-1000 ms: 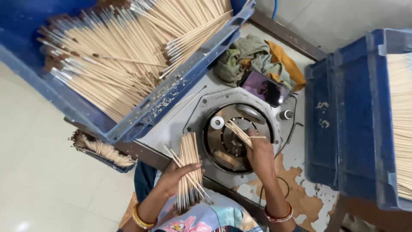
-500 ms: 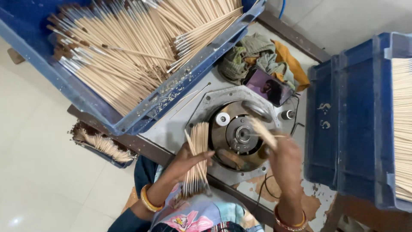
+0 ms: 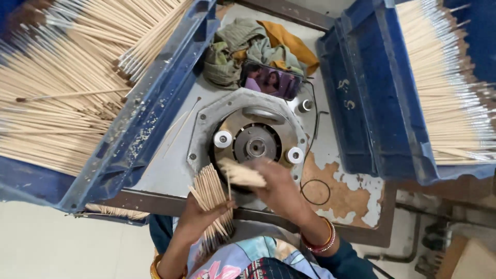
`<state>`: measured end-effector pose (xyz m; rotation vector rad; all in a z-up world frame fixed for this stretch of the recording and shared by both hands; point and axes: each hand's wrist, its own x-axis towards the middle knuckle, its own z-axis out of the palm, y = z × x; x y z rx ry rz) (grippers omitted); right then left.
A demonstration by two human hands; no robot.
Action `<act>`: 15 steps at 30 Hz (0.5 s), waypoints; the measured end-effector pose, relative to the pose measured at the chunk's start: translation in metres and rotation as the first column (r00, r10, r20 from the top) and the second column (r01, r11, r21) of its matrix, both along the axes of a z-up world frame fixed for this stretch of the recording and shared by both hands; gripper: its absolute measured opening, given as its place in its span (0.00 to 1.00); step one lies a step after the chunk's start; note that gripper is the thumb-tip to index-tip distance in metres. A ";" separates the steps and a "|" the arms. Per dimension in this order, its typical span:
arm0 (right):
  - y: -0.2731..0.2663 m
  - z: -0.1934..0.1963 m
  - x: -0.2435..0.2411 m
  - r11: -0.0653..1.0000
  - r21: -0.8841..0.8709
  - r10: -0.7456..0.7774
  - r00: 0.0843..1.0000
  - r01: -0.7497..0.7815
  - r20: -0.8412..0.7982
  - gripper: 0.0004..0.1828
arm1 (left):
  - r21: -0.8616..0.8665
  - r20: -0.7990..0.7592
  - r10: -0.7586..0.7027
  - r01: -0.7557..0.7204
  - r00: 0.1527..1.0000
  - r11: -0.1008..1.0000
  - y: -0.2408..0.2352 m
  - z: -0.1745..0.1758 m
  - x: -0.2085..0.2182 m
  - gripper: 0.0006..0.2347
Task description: Operating a machine to apply coating to incense sticks.
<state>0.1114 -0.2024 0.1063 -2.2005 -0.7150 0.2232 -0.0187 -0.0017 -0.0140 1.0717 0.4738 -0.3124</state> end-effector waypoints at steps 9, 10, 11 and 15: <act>-0.037 -0.009 0.026 0.985 -0.119 -0.101 0.979 0.123 0.179 0.16 | -0.116 -0.116 0.066 -0.079 0.991 0.990 0.007 -0.013 0.012 0.16; -0.031 -0.020 0.038 0.963 -0.191 -0.139 0.958 0.189 0.250 0.18 | -0.196 -0.223 0.152 -0.197 0.963 0.961 0.007 -0.019 0.012 0.16; -0.024 -0.026 0.038 0.962 -0.181 -0.153 0.955 0.203 0.255 0.18 | -0.189 -0.215 0.141 -0.183 0.966 0.965 0.012 -0.016 0.012 0.16; -0.014 -0.051 0.039 0.954 -0.279 -0.057 0.979 0.112 0.197 0.24 | -0.265 -0.383 0.208 -0.323 0.900 0.908 0.011 -0.014 0.002 0.17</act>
